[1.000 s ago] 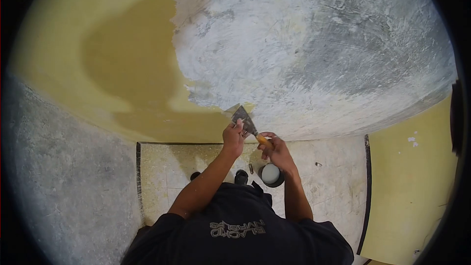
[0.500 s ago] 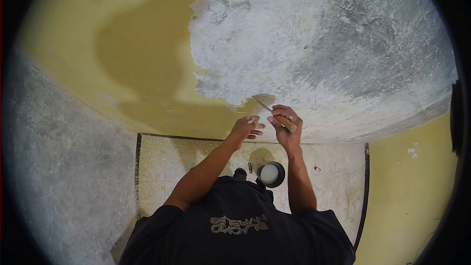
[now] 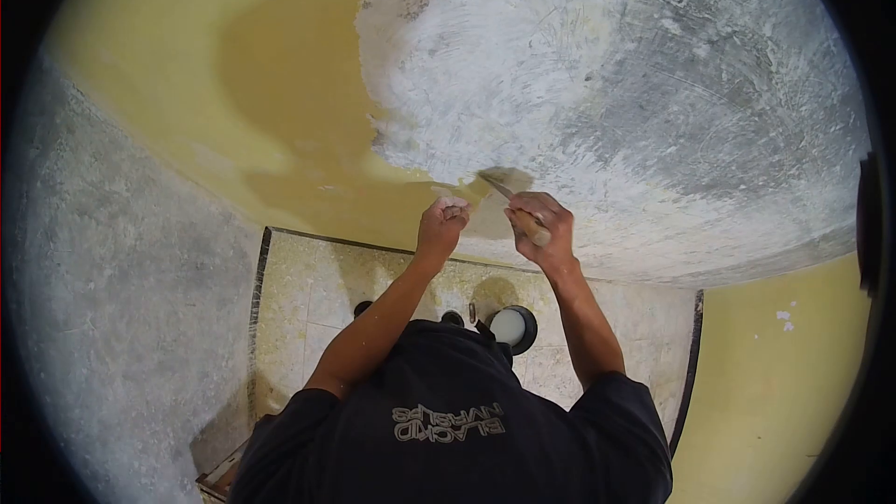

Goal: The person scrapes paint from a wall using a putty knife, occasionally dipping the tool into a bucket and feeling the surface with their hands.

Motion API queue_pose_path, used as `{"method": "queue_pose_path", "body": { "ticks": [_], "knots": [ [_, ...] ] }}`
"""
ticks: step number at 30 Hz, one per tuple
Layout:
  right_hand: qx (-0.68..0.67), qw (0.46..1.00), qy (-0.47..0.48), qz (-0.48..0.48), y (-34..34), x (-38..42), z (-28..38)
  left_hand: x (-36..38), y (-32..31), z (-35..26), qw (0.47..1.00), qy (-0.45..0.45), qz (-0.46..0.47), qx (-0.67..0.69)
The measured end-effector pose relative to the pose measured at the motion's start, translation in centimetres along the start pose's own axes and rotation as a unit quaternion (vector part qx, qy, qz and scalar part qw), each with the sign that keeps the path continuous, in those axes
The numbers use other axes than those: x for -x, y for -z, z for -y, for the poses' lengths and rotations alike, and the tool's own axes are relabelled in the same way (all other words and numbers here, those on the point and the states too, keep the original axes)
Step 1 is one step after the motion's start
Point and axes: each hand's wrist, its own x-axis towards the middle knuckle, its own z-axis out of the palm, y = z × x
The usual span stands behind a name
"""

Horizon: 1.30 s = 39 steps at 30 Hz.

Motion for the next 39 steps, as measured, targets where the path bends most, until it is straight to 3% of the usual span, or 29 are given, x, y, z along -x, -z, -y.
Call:
{"method": "queue_pose_path", "body": {
  "ticks": [2, 6, 8, 10, 14, 15, 16, 18, 19, 20, 22, 23, 24, 26, 27, 28, 29, 30, 31, 32, 34, 36, 39],
  "knots": [
    [-0.025, 0.999, -0.014, 0.022, -1.3, 0.7, -1.6, 0.6, 0.2, 0.2, 0.999, 0.021, 0.0, -0.031],
    [-0.007, 0.998, -0.014, -0.056, -1.6, 0.0, -0.3, 0.3, 0.0, -0.5, 0.999, 0.023, -0.022, -0.031],
    [-0.03, 0.998, -0.013, -0.049, -1.9, 0.4, -1.1, 0.4, 0.1, -0.3, 0.999, 0.043, -0.012, -0.028],
    [-0.117, 0.987, -0.047, -0.095, -2.2, 0.8, -1.9, -0.6, 0.1, -0.2, 0.998, 0.056, 0.001, -0.026],
    [-0.003, 0.998, -0.062, -0.018, -3.6, 2.1, -1.3, -0.3, -1.0, -0.7, 0.992, 0.126, 0.02, -0.015],
    [-0.025, 0.997, -0.006, -0.069, -4.3, 2.1, -1.3, 0.1, -1.5, -1.3, 0.985, 0.17, 0.006, -0.042],
    [-0.028, 0.998, -0.012, -0.062, -4.7, 3.1, -1.0, 0.8, -1.8, -1.5, 0.983, 0.178, 0.001, -0.04],
    [-0.187, 0.928, -0.226, -0.229, -5.7, 4.6, -0.1, 1.4, -2.0, -2.0, 0.936, 0.332, 0.05, 0.104],
    [-0.272, 0.876, -0.308, -0.251, -6.4, 5.7, 0.2, 1.5, -1.8, -0.6, 0.914, 0.342, 0.109, 0.19],
    [-0.275, 0.874, -0.314, -0.248, -7.4, 6.9, 0.7, 1.4, -1.8, 1.0, 0.913, 0.346, 0.103, 0.19],
    [-0.535, 0.714, -0.328, -0.312, -9.1, 8.9, 1.3, 1.1, -2.5, 1.9, 0.924, 0.241, 0.163, 0.25],
    [-0.542, 0.72, -0.327, -0.284, -9.7, 10.1, 1.3, 1.5, -3.0, 1.1, 0.938, 0.22, 0.092, 0.25],
    [-0.544, 0.716, -0.329, -0.288, -9.2, 10.6, 1.6, 1.5, -2.8, 1.0, 0.939, 0.223, 0.091, 0.244],
    [-0.707, 0.595, -0.349, -0.156, -6.9, 11.1, 2.0, 1.4, -1.9, 0.8, 0.966, 0.228, 0.059, 0.111],
    [-0.687, 0.603, -0.385, -0.128, -6.1, 10.8, 2.1, 1.4, -1.6, 0.7, 0.965, 0.233, 0.059, 0.106],
    [-0.688, 0.598, -0.39, -0.132, -5.7, 11.4, 1.1, 1.3, -1.5, 0.5, 0.978, 0.205, 0.036, 0.019],
    [-0.657, 0.62, -0.427, -0.048, -5.5, 12.3, -0.3, 1.2, -1.4, 0.4, 0.982, 0.176, 0.013, -0.068],
    [-0.62, 0.635, -0.459, 0.038, -5.6, 12.7, -1.3, 1.0, -1.1, 0.8, 0.98, 0.185, 0.012, -0.072],
    [-0.53, 0.66, -0.527, 0.074, -5.5, 11.4, -0.9, 0.7, -0.9, 1.2, 0.97, 0.148, 0.028, -0.189],
    [-0.533, 0.653, -0.532, 0.074, -6.0, 10.5, -1.1, 0.4, -0.8, 1.7, 0.946, 0.108, 0.044, -0.303],
    [-0.46, 0.695, -0.548, 0.072, -7.6, 9.0, -1.6, 0.4, -1.9, 0.2, 0.943, 0.123, 0.039, -0.307],
    [-0.476, 0.688, -0.547, 0.045, -9.5, 8.7, -1.6, 0.0, -2.3, -0.2, 0.985, 0.151, 0.012, -0.077],
    [-0.481, 0.699, -0.529, 0.001, -11.2, 8.2, -1.1, 0.5, -1.7, -1.5, 0.974, 0.212, 0.069, -0.039]
  ]
}}
